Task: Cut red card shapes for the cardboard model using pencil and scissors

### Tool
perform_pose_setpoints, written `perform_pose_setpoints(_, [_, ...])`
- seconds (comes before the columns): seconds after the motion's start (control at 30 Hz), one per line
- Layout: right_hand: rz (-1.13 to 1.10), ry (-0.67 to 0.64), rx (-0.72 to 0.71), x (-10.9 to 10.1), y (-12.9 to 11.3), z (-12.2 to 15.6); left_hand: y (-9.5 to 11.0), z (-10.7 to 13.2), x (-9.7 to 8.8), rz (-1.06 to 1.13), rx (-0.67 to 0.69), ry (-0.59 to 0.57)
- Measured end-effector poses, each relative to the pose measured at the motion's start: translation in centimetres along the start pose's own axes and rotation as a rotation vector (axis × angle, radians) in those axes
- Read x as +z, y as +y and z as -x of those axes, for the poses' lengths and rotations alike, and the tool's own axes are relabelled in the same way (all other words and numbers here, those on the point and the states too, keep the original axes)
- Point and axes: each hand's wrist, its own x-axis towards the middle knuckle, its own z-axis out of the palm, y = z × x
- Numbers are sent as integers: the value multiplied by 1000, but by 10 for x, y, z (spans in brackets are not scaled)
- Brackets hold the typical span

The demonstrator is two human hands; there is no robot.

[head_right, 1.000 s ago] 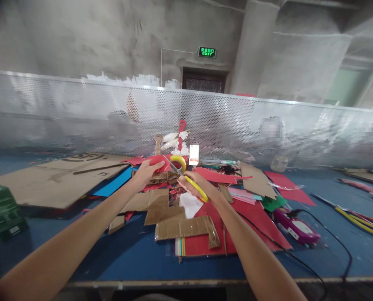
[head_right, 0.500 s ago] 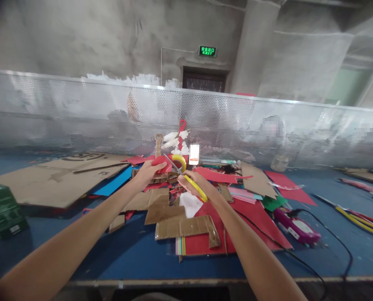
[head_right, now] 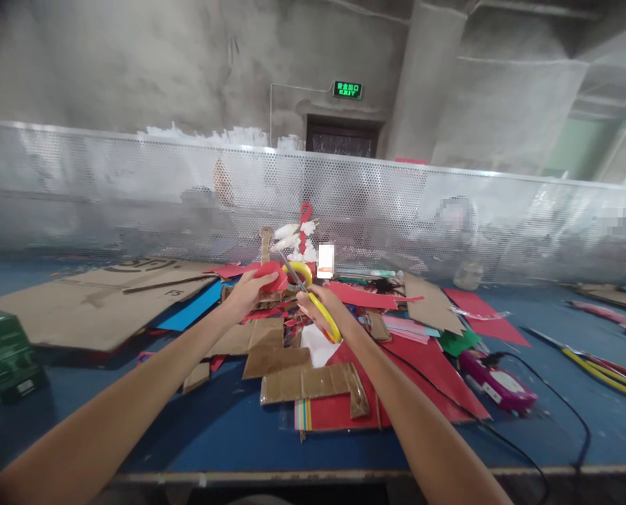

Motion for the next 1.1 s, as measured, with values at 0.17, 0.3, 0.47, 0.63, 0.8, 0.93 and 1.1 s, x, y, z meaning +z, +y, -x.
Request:
perform_pose_setpoints(0.17, [-128,97,13,2,-14,5,1,2,1,-3,9,-82])
perform_pose_setpoints(0.3, [-191,125,-24,0,-11,3,-1,4,3,-82,24,-168])
perform_pose_setpoints(0.47, [-229,169,-75,-3,-6,2,-6,4,6,-173,87,-190])
perform_pose_setpoints(0.63, [-241,196,-72,-3,-8,2,0,8,10,-215,42,-221])
perform_pose_setpoints(0.8, [-179,229,-83,-8,-8,1,6,15,10,-351,48,-387])
perform_pose_setpoints(0.93, [-116,147,-88,-13,-4,0,4,15,7,-387,79,-512])
perform_pose_setpoints(1.1, [-113,127,-55,-14,-2,0,3,12,5,-332,18,-311])
